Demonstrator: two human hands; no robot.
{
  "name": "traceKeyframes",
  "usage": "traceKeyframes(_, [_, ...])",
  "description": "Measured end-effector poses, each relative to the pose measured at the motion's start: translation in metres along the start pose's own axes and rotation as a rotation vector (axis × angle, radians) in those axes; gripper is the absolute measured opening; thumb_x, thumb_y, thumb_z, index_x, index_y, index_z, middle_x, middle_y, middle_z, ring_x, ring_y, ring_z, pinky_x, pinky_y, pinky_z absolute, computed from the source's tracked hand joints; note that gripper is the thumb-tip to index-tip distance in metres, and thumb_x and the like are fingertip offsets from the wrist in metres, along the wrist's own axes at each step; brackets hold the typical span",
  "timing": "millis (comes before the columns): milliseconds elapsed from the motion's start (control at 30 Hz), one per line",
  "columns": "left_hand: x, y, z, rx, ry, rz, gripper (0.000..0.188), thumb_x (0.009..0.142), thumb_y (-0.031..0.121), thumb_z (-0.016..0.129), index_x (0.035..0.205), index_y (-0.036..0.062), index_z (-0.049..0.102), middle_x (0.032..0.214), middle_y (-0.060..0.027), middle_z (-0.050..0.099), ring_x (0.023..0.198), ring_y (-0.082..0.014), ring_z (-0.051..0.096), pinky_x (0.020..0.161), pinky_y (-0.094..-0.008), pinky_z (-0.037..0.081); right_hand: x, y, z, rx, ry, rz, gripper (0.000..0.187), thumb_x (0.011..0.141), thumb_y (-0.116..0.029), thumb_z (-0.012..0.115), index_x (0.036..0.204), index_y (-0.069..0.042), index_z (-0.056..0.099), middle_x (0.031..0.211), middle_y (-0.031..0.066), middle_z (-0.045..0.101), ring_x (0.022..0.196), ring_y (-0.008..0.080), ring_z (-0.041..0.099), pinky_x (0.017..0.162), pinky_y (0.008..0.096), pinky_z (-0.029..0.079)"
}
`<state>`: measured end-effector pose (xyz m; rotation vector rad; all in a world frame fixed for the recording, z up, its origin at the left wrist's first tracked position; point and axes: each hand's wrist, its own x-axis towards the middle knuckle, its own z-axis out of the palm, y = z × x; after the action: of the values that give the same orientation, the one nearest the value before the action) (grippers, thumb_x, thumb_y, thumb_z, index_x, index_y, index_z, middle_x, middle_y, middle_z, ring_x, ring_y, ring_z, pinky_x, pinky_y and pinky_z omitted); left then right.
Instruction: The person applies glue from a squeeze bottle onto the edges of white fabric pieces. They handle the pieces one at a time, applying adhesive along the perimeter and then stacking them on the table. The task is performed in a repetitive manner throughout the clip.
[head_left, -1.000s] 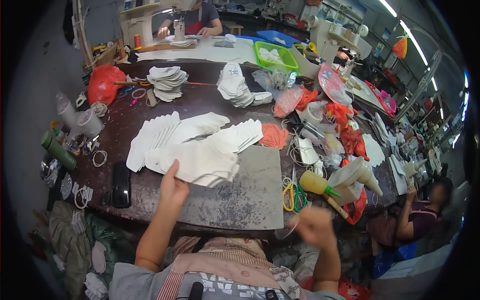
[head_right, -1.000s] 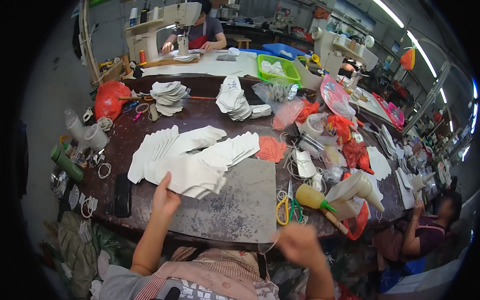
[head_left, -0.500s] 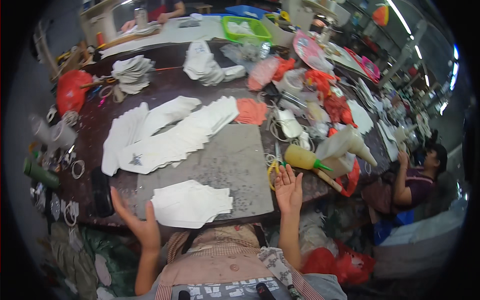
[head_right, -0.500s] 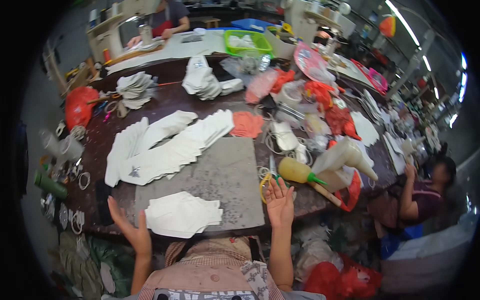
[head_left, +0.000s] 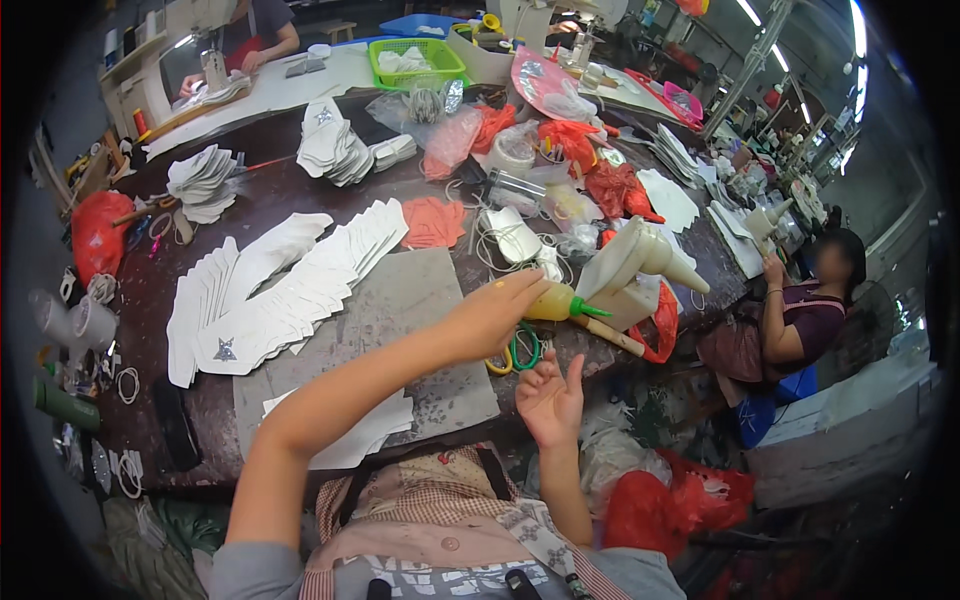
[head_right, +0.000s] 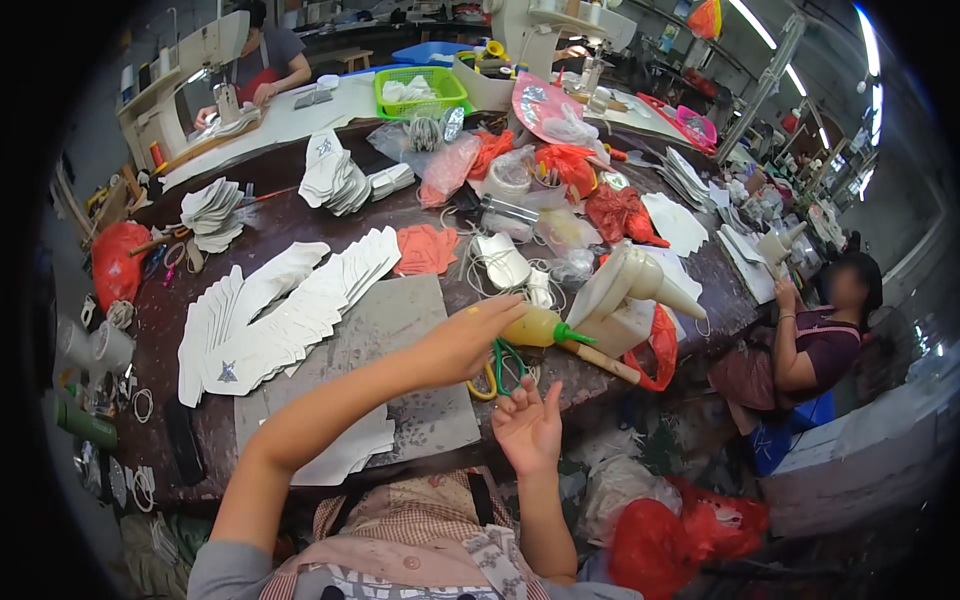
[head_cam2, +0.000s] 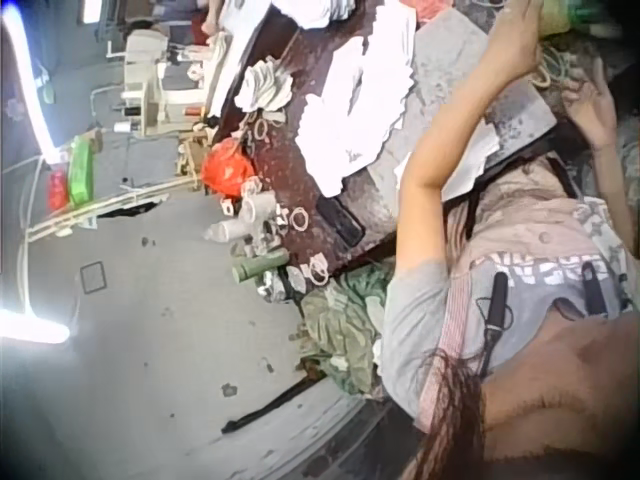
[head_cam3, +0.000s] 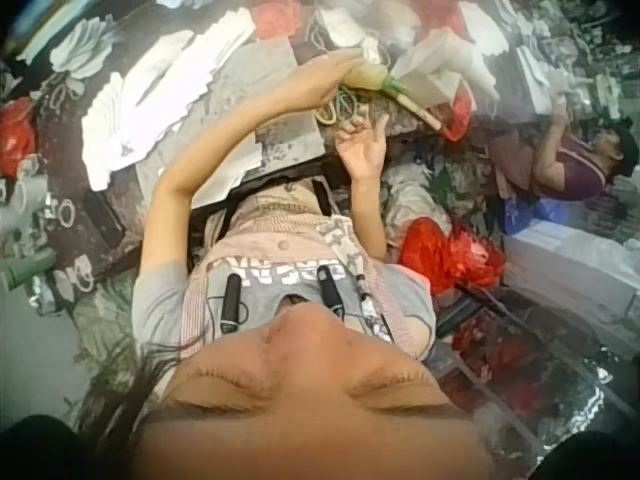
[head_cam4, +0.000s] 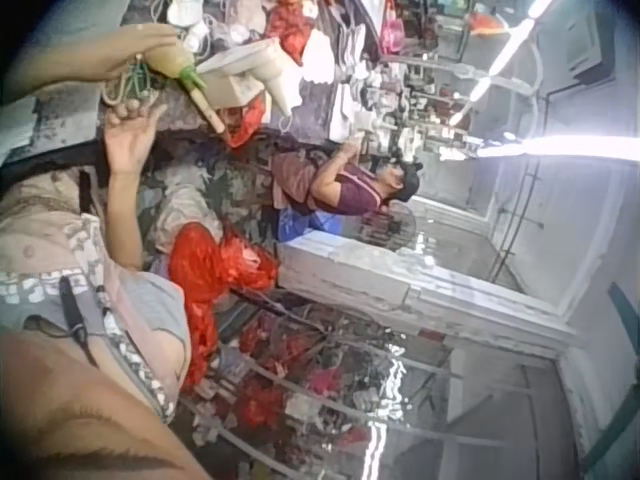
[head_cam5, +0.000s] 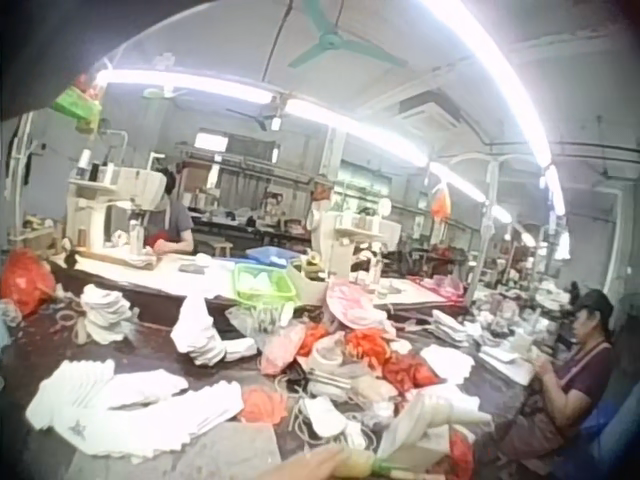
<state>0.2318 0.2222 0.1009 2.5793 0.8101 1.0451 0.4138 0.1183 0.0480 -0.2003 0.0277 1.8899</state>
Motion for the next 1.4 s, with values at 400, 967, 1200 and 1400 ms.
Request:
traceKeyframes(400, [0.013,-0.018,0.005,-0.876,0.188,-0.442,0.07,0.074,0.016,0.085,0.128,0.0062,0.042,0.126,-0.0161,0.059,0.118,-0.0268,0.06,0.097,-0.0387,0.05,-0.025,0.007,-0.011,-0.289,-0.152,0.17,0.048,0.105,-0.039,0.044,0.122,0.004,0.057,0.104,0.0184,0.069,0.096,0.0259,0.064,0.086,0.039,0.052])
traceKeyframes(967, [-0.135,0.081,-0.092,-0.982,0.534,-0.458,0.073,0.074,0.0,0.078,0.132,0.011,0.034,0.143,-0.019,0.046,0.132,-0.0269,0.047,0.106,-0.0408,0.042,-0.005,0.071,0.096,-1.128,-0.074,0.067,0.044,0.097,-0.024,0.063,0.13,0.002,0.051,0.073,0.0087,0.065,0.051,0.0138,0.059,0.043,0.0248,0.047])
traceKeyframes(1200, [-0.157,0.065,-0.094,-1.149,0.861,-0.692,0.069,0.076,-0.001,0.074,0.134,0.0084,0.037,0.125,-0.007,0.053,0.121,-0.0194,0.052,0.102,-0.0359,0.044,0.082,-0.045,0.11,-1.935,0.166,-0.549,0.049,0.088,-0.007,0.067,0.132,0.006,0.051,0.084,0.013,0.066,0.066,0.0182,0.063,0.055,0.0296,0.048])
traceKeyframes(1400, [-0.179,0.09,-0.084,-0.962,0.85,-0.632,0.073,0.072,-0.001,0.08,0.131,0.0086,0.039,0.13,-0.0107,0.055,0.122,-0.0199,0.054,0.104,-0.0376,0.044,-0.006,0.04,0.06,-1.69,-0.012,-0.309,0.03,0.083,0.001,0.067,0.113,0.003,0.067,0.106,0.0137,0.066,0.087,0.022,0.068,0.074,0.0316,0.054])
